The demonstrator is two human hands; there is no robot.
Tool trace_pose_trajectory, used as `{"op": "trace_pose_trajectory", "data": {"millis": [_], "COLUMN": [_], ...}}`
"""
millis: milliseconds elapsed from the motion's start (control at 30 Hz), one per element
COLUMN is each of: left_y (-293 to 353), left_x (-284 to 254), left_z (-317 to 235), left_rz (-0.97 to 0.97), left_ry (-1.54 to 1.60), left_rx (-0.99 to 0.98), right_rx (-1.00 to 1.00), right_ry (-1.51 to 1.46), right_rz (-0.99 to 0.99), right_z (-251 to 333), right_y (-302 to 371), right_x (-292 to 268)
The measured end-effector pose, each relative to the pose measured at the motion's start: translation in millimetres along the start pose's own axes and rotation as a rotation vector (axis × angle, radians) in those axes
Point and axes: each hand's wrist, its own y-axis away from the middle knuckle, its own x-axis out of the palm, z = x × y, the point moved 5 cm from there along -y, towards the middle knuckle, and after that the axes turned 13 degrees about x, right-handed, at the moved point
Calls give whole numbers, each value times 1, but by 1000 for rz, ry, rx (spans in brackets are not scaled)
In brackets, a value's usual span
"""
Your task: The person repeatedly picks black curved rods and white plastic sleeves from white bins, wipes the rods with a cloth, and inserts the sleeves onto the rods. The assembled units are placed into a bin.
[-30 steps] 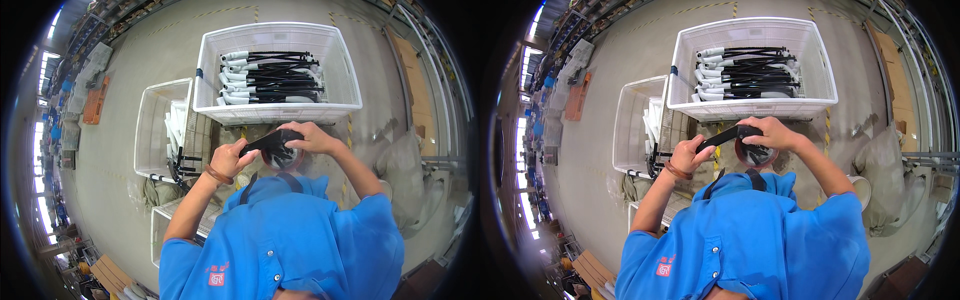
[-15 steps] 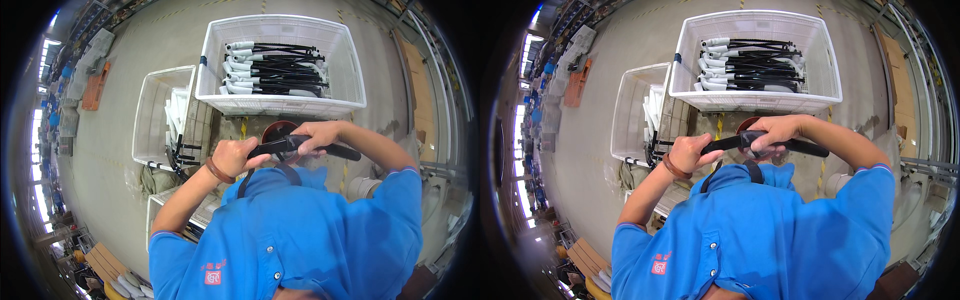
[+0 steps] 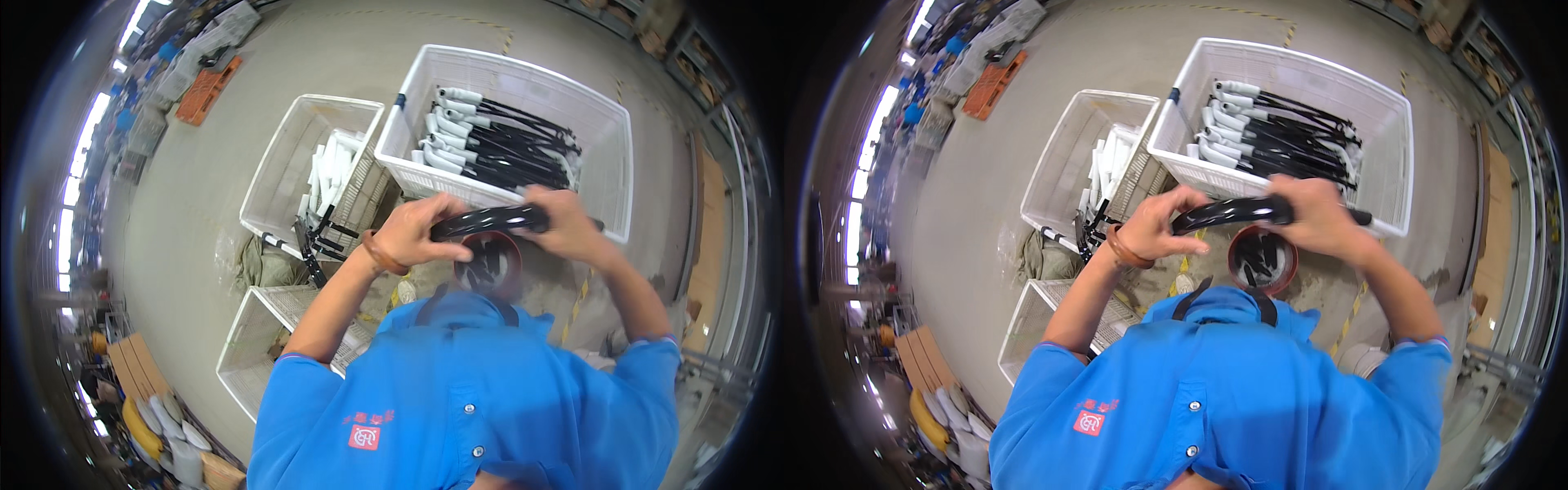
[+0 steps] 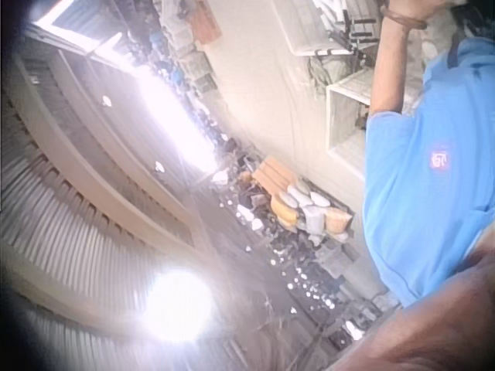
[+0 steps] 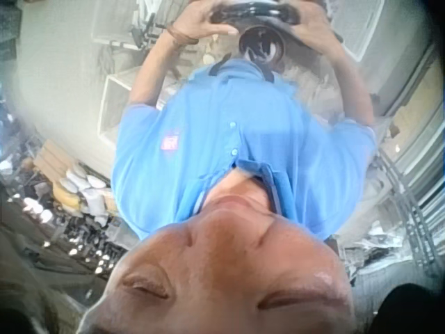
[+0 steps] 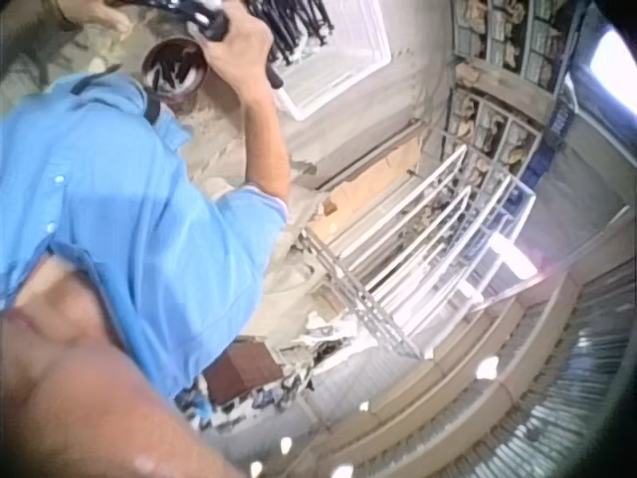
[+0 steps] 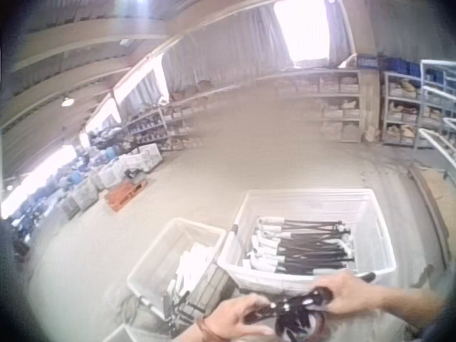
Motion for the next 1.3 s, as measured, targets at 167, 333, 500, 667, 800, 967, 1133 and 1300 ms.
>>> {"op": "trace_pose_trajectory", "data": {"millis": [167,333,500,667,800,967,1133,1300], "left_y": [54,90,119,156,164,236,298,349], "left_x": [-19,1,18,1,-39,-77,-112,-174], "left_z": [-15,-61,-54,-16,11,84,115,149], "left_rz": [106,-88,-479,-382,-271,-361,-629,-900], "left_ry": [275,869,1086,1108,756,1176,1217,1460], "left_rx": [-333,-629,-712,-767,-598,-931,-827,-781], "right_rx": [249,121,72,50,-238,-567,-811,-1206], "right_ry": [-222,-226,-225,-149,110,844,638,423], "right_rz": [46,-82,89,568,1176,1014,957,452], "right_z": [-18,-39,-14,54,146,212,257,310], "right_y": [-7,-41,-74,-135,-193,-230,-234,-322], "right_x": [-74,-34,42,54,120,274,386,414]}}
